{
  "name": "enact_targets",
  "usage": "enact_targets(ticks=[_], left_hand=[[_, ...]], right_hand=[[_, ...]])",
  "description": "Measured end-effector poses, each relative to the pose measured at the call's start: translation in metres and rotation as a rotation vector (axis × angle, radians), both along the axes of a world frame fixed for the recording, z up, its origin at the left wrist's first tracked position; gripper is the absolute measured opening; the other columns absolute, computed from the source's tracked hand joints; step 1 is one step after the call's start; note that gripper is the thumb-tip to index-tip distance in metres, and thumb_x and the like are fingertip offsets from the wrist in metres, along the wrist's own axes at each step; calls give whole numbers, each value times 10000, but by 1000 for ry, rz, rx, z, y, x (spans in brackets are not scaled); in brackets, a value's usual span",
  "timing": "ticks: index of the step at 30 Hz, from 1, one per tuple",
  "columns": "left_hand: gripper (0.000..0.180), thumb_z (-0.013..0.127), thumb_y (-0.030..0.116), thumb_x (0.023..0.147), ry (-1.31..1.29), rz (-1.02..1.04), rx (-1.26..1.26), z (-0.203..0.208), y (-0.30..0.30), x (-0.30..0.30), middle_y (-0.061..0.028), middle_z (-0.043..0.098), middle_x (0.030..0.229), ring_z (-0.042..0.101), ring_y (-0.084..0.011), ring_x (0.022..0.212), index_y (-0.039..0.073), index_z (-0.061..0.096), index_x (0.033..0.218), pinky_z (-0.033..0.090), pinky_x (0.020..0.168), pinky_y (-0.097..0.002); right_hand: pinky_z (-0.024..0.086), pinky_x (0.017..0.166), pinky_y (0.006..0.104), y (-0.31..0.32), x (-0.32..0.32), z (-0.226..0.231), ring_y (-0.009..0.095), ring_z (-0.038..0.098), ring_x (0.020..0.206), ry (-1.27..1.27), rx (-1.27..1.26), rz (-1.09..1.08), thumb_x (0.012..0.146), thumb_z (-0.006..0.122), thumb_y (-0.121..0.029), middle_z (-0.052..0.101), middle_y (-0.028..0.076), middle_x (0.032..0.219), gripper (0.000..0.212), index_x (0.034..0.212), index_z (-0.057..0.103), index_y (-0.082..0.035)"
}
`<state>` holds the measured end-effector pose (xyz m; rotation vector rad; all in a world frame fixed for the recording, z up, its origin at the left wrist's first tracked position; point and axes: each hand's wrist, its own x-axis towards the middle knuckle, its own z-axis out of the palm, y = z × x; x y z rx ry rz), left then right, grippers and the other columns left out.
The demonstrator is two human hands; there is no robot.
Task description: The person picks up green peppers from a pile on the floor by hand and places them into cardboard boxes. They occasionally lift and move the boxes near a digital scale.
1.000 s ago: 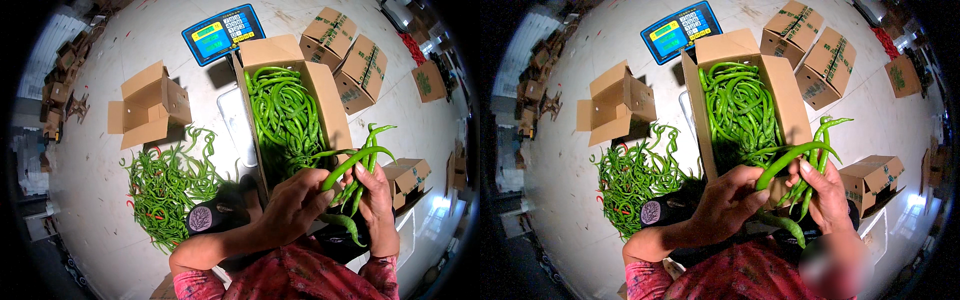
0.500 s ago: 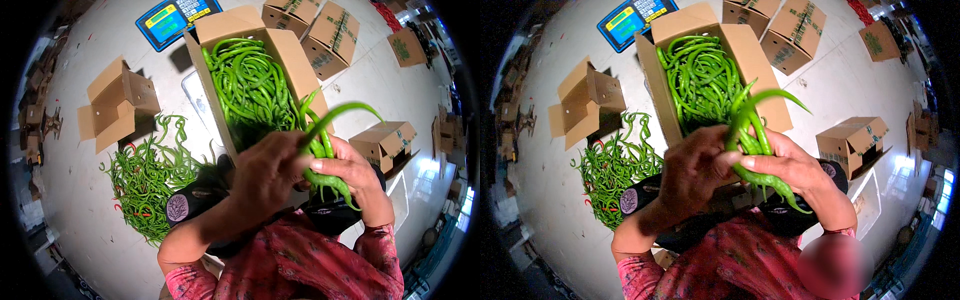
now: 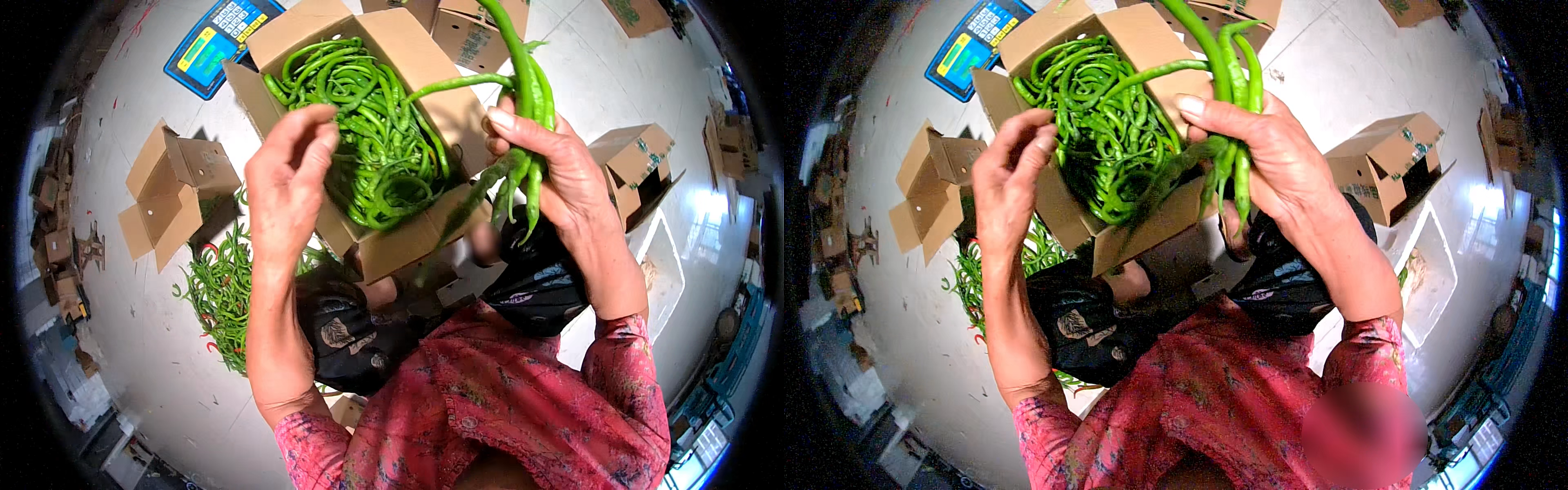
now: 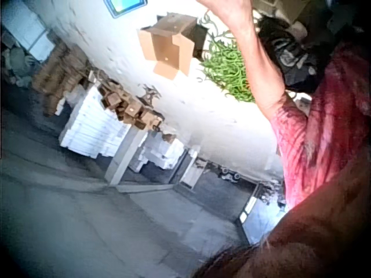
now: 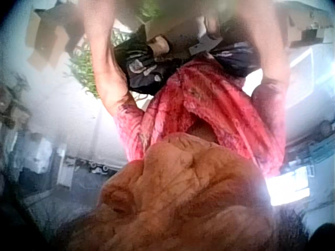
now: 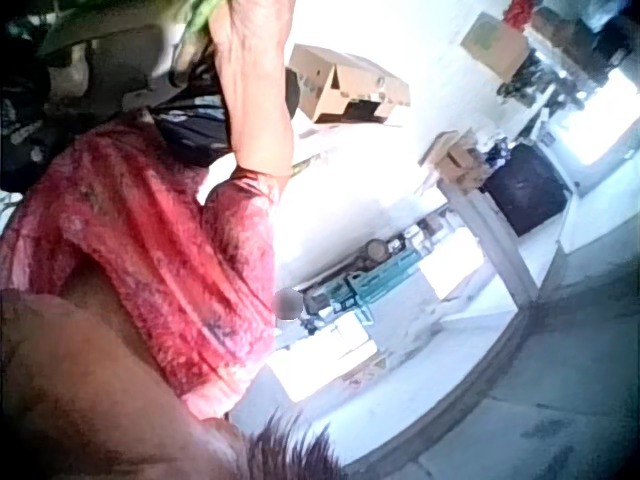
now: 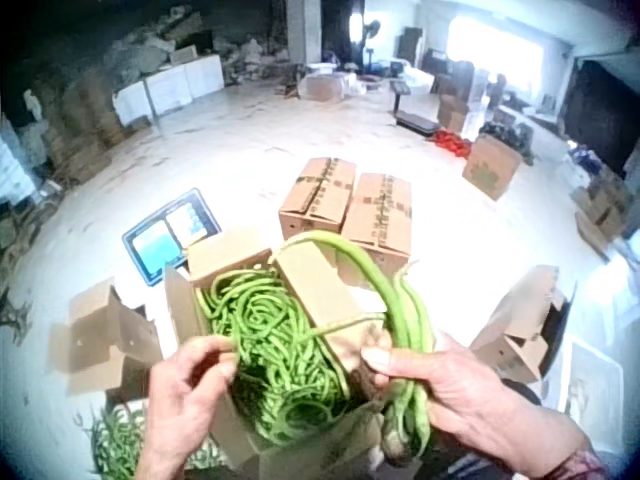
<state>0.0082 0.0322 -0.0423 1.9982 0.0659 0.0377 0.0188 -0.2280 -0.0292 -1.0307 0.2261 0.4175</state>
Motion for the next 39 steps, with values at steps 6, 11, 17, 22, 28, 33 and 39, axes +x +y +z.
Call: enact_targets(ticks=[6,11,17,22,28,33,39], left_hand=[[362,724,79,719,-1,-680,702,-30,-28,-17,-148,638,1008,601,-344,1002,36,652,1071,491,889,-422],[393,645,30,694,14,-750,993,-59,-42,-34,-127,556,1042,525,-326,1023,70,641,1084,460,884,-429],[462,608,-30,666,-19,-745,952,-63,-45,-35,-115,586,972,513,-309,1019,70,634,1117,384,892,-444],[447,632,5,657,94,-656,926,-49,-51,-32,-182,584,1028,517,-343,1043,18,615,1103,407,921,-467],[419,595,25,741,435,-330,13,-5,-25,-18,-62,596,1037,578,-159,929,-2,604,1159,497,800,-301],[516,633,56,770,216,-52,-555,10,-46,-21,-61,609,1059,569,-143,935,-46,535,1266,465,824,-286],[442,685,99,827,-67,-96,17,14,-86,-35,-122,611,1059,602,-199,934,-7,575,1242,499,796,-323]], right_hand=[[506,734,234,-21,10,6,119,599,801,-93,45,-43,857,713,-113,616,42,894,249,1055,601,-10],[526,783,260,-46,16,7,145,631,808,-194,98,-63,891,663,-82,653,115,964,279,1116,593,68],[541,787,275,-50,12,6,135,643,809,-142,35,-39,900,650,-99,663,105,976,294,1142,586,55],[509,728,245,-48,9,4,96,611,757,-136,-22,14,895,655,-137,643,42,877,217,1055,619,5],[441,704,250,-43,2,2,88,573,715,-200,-152,63,877,652,-209,634,-3,777,168,907,655,-44],[459,842,258,-36,-4,-1,108,587,916,-203,-8,192,871,651,-193,638,44,993,330,1135,589,-6],[452,932,274,0,-10,1,121,584,1021,-319,143,261,879,687,-230,618,49,1120,441,1224,522,-13]])
